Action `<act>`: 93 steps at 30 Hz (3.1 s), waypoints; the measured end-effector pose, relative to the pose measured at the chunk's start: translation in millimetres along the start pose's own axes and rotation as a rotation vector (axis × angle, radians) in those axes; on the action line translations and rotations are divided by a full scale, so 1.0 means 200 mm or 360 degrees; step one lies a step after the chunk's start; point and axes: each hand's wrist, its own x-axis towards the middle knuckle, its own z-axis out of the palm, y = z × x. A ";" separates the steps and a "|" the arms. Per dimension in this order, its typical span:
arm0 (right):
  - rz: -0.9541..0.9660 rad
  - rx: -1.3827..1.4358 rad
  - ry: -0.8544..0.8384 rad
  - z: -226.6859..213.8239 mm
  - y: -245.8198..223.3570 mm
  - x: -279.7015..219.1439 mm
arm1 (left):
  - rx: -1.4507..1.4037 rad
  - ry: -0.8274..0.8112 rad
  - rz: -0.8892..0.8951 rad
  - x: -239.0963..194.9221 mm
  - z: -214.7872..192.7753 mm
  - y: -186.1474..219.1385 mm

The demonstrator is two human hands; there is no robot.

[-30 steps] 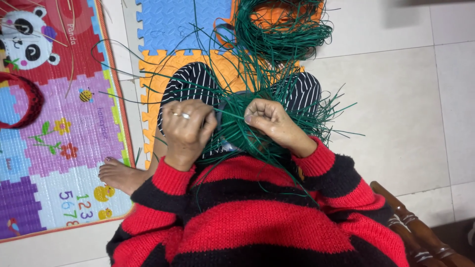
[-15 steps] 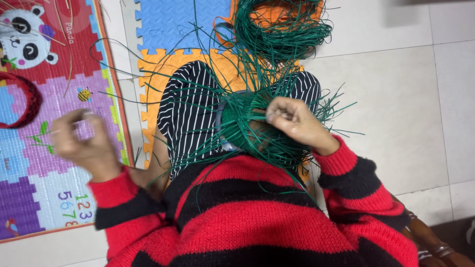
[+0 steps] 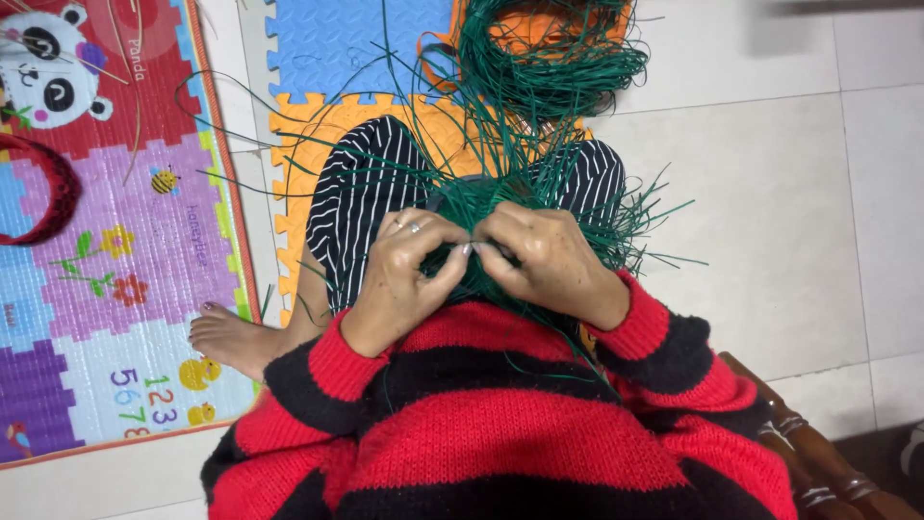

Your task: Weaving green plastic strips together to create a circular or spherical object.

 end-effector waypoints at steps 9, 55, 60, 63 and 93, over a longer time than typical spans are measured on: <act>0.0094 0.0107 0.0030 0.01 0.05 -0.07 | 0.0550 -0.0040 -0.0255 -0.08 -0.19 -0.12; 0.0179 -0.1446 0.0486 -0.40 0.65 -0.15 | -0.0759 -0.0259 -0.0915 -0.09 0.08 -0.12; -0.0438 -0.0383 0.0560 0.00 0.22 -0.04 | -0.1256 -0.0250 -0.1135 -0.05 0.19 -0.13; -0.0592 -0.0248 0.0552 0.17 0.22 -0.08 | -0.1673 -0.0291 -0.1223 -0.05 0.20 -0.13; 0.0454 -0.1144 0.0737 -0.26 1.15 -0.27 | -0.2195 -0.0417 -0.1454 -0.24 0.01 -0.10</act>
